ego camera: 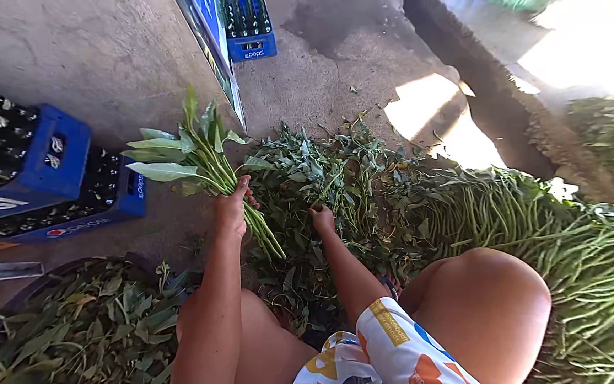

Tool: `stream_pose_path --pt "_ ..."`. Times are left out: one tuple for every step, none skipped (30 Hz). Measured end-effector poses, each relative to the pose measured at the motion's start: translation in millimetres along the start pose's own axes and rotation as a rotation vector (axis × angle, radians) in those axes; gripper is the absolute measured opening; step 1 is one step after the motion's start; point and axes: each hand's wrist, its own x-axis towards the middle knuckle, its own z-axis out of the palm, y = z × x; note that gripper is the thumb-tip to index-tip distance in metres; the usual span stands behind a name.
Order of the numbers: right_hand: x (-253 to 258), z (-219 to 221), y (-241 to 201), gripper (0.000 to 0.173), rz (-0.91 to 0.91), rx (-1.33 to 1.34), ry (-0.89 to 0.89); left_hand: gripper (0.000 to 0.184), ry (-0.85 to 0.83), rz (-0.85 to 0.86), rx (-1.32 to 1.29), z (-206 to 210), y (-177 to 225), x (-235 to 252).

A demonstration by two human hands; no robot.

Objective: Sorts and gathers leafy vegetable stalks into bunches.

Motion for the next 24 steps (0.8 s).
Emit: stream_pose_path --pt "2 0 1 0.04 -0.006 0.014 -0.016 0.02 -0.01 -0.017 0.016 2 -1 0" --pt "3 -1 2 0.043 -0.008 0.026 -0.052 0.02 -0.021 -0.031 0.031 5 -4 0" --pt "5 -1 3 0.047 -0.009 0.046 -0.091 0.021 -0.035 -0.043 0.05 8 -7 0" --pt "7 -1 3 0.048 -0.01 0.074 -0.108 0.021 -0.047 -0.053 0.065 11 -10 -1" --pt "7 -2 0 0.047 -0.011 0.111 -0.102 0.022 -0.054 -0.059 0.08 14 -11 -2" --pt "4 -2 -6 0.044 -0.023 0.152 -0.073 0.022 -0.062 -0.064 0.095 17 -11 -3" --pt "-1 -4 -15 0.041 -0.056 0.188 -0.032 0.022 -0.077 -0.07 0.109 18 -11 -4" --pt "-8 -6 -24 0.039 -0.106 0.217 0.004 0.022 -0.097 -0.081 0.12 20 -10 -4" --pt "-18 -10 -35 0.038 -0.168 0.234 0.029 0.021 -0.115 -0.09 0.129 21 -9 -5" --pt "-31 -13 -45 0.036 -0.237 0.239 0.042 0.021 -0.131 -0.1 0.136 21 -10 -4" --pt "-45 -16 -54 0.035 -0.312 0.221 0.044 0.021 -0.145 -0.109 0.142 22 -11 -4" --pt "-59 -19 -61 0.034 -0.393 0.181 0.042 0.021 -0.159 -0.114 0.155 22 -13 -4" --pt "-72 -19 -67 0.032 -0.473 0.131 0.043 0.022 -0.178 -0.118 0.173 22 -15 -3" --pt "-85 -20 -72 0.032 -0.544 0.072 0.039 0.023 -0.196 -0.119 0.197 22 -17 -4" --pt "-96 -19 -76 0.031 -0.605 0.012 0.034 0.026 -0.215 -0.116 0.221 22 -18 -5" --pt "-106 -19 -79 0.03 -0.658 -0.049 0.036 0.028 -0.237 -0.111 0.241 21 -18 -7" --pt "-113 -19 -80 0.028 -0.693 -0.098 0.037 0.028 -0.247 -0.1 0.258 22 -19 -10" --pt "-118 -20 -81 0.027 -0.711 -0.124 0.024 0.027 -0.252 -0.092 0.261 21 -20 -10" --pt "-120 -22 -80 0.027 -0.722 -0.125 -0.011 0.025 -0.257 -0.087 0.257 20 -21 -8" --pt "-119 -24 -78 0.027 -0.738 -0.103 -0.069 0.023 -0.268 -0.085 0.24 18 -20 -6" --pt "-117 -27 -76 0.029 -0.747 -0.062 -0.154 0.022 -0.274 -0.091 0.199 17 -17 -6" --pt "-114 -30 -73 0.031 -0.753 -0.011 -0.241 0.022 -0.279 -0.101 0.151 17 -13 -6" --pt "-113 -31 -70 0.032 -0.757 0.033 -0.309 0.021 -0.284 -0.114 0.123 16 -10 -7" --pt "-112 -30 -67 0.032 -0.766 0.074 -0.336 0.022 -0.286 -0.127 0.109 15 -7 -7"
